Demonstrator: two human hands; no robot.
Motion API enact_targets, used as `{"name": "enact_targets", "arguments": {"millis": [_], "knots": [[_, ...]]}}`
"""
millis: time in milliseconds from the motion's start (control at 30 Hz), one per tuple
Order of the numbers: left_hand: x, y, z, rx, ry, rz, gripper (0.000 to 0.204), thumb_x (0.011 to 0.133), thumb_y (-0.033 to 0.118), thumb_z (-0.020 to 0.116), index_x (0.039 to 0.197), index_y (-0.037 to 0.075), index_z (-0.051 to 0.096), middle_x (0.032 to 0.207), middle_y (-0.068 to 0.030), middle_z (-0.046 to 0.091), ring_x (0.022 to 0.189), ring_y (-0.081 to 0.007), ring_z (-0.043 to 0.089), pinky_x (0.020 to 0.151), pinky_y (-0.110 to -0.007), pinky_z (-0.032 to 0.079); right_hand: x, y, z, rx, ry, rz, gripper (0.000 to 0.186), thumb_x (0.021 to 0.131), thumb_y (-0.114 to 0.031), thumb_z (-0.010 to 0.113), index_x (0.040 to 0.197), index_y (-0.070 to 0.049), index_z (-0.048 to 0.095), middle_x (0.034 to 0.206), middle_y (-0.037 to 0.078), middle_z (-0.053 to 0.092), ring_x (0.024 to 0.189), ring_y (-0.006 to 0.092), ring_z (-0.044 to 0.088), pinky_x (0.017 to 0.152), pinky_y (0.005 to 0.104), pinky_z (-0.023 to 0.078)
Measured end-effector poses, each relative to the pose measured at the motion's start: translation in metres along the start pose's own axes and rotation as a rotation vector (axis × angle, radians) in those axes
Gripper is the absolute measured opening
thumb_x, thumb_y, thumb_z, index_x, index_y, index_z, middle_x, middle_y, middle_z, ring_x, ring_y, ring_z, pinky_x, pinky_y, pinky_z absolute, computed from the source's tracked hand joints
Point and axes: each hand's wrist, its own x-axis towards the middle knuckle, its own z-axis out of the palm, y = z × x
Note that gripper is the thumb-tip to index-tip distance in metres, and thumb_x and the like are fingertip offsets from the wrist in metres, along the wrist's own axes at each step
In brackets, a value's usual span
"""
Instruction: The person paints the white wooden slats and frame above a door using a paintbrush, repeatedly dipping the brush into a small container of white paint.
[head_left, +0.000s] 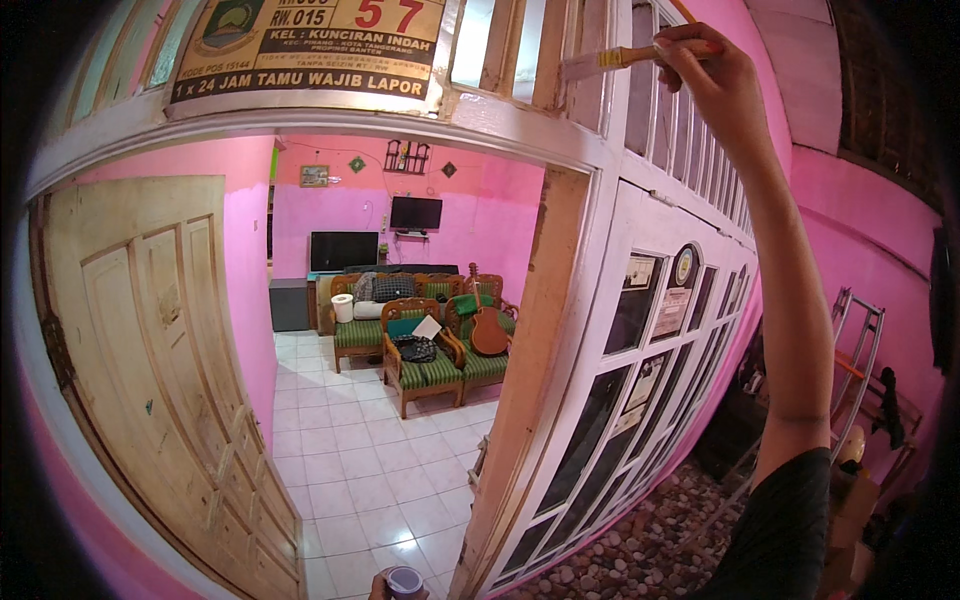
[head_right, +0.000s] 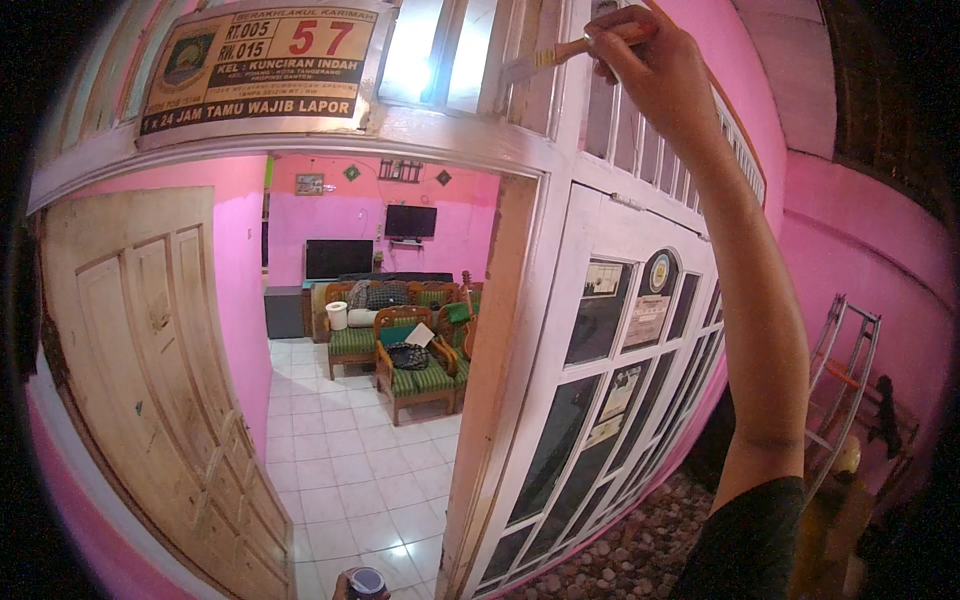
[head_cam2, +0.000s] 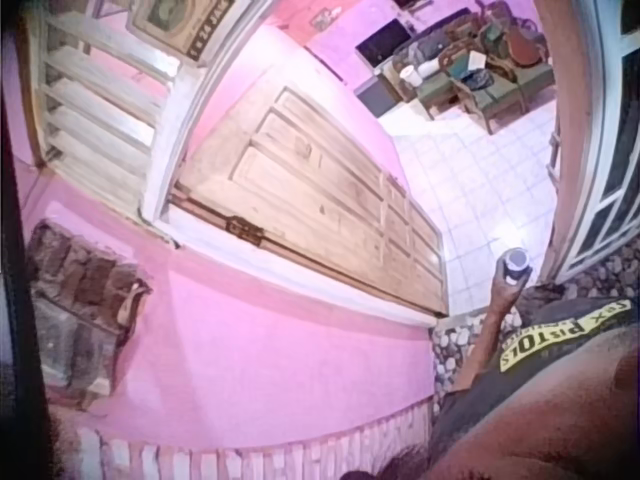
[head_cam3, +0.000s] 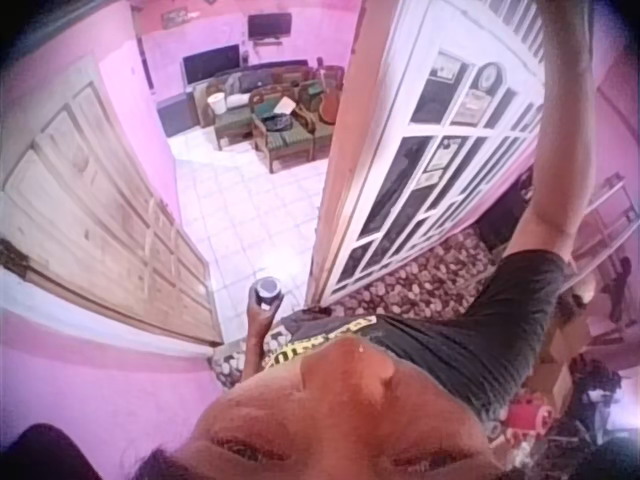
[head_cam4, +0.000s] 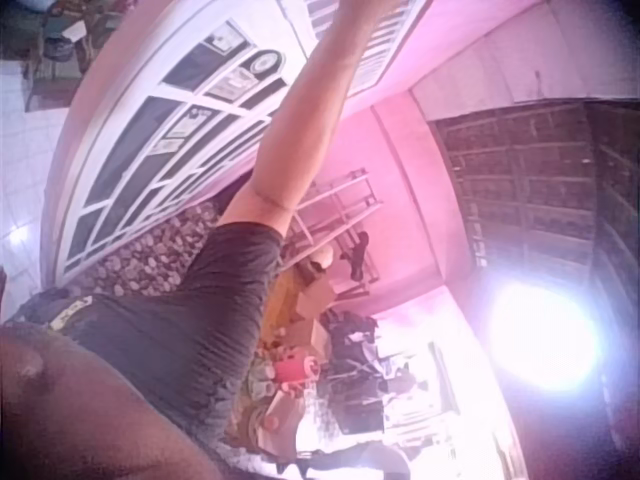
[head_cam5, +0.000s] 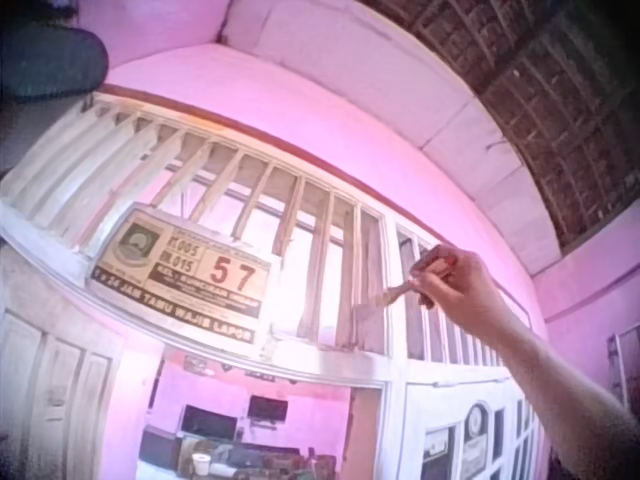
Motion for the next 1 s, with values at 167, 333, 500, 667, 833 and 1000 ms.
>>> {"name": "enact_targets", "arguments": {"millis": [167, 333, 500, 667, 833, 1000], "knots": [[-0.003, -0.011, 0.002, 0.076, 0.024, 0.009, 0.056, 0.085, 0.009, 0.084, 0.13, 0.0, 0.052, 0.114, -0.0095, 0.065, 0.105, -0.0166, 0.063, 0.089, -0.03, 0.053, -0.015, 0.011, 0.004, 0.231, -0.113, -0.027, 0.02, 0.1, -0.015, 0.064, 0.109, 0.002, 0.07, 0.086, 0.006, 0.07, 0.074, 0.0095, 0.063, 0.071, 0.0254, 0.052], [-0.002, -0.001, 0.009, 0.079, 0.002, 0.014, 0.053, 0.085, 0.009, 0.083, 0.128, 0.001, 0.053, 0.11, -0.0082, 0.065, 0.098, -0.0154, 0.064, 0.086, -0.029, 0.053, -0.022, 0.023, 0.006, 0.18, 0.06, 0.012, 0.019, 0.1, -0.015, 0.065, 0.106, 0.003, 0.069, 0.085, 0.006, 0.069, 0.074, 0.0102, 0.063, 0.07, 0.0258, 0.052], [-0.004, 0.009, 0.011, 0.091, -0.003, -0.011, 0.053, 0.085, 0.009, 0.083, 0.128, 0.001, 0.054, 0.109, -0.0086, 0.066, 0.098, -0.0157, 0.065, 0.085, -0.03, 0.053, -0.032, 0.023, 0.014, 0.24, 0.009, -0.047, 0.02, 0.1, -0.016, 0.067, 0.108, 0.002, 0.069, 0.083, 0.005, 0.069, 0.076, 0.0106, 0.064, 0.07, 0.0266, 0.052], [-0.003, 0.02, 0.017, 0.036, -0.001, -0.029, 0.053, 0.085, 0.01, 0.084, 0.127, 0.001, 0.054, 0.11, -0.0091, 0.066, 0.1, -0.016, 0.065, 0.086, -0.03, 0.054, -0.038, 0.025, 0.008, 0.253, -0.069, -0.035, 0.021, 0.099, -0.015, 0.067, 0.11, 0.003, 0.07, 0.085, 0.006, 0.07, 0.076, 0.0105, 0.064, 0.072, 0.0264, 0.052], [-0.004, 0.026, 0.021, 0.051, -0.013, -0.066, 0.053, 0.085, 0.01, 0.084, 0.128, 0.001, 0.054, 0.112, -0.0099, 0.067, 0.103, -0.0164, 0.065, 0.089, -0.031, 0.053, -0.042, 0.031, 0.008, 0.253, 0.031, -0.046, 0.02, 0.1, -0.015, 0.066, 0.109, 0.003, 0.07, 0.084, 0.005, 0.069, 0.075, 0.0102, 0.064, 0.073, 0.026, 0.052], [-0.004, 0.0, 0.022, 0.085, -0.026, -0.034, 0.056, 0.084, 0.01, 0.084, 0.13, 0.001, 0.053, 0.113, -0.0099, 0.067, 0.104, -0.017, 0.065, 0.091, -0.031, 0.053, -0.05, 0.044, 0.01, 0.349, -0.022, -0.033, 0.021, 0.1, -0.017, 0.067, 0.109, 0.002, 0.069, 0.087, 0.006, 0.07, 0.077, 0.0104, 0.065, 0.074, 0.0261, 0.052]]}}
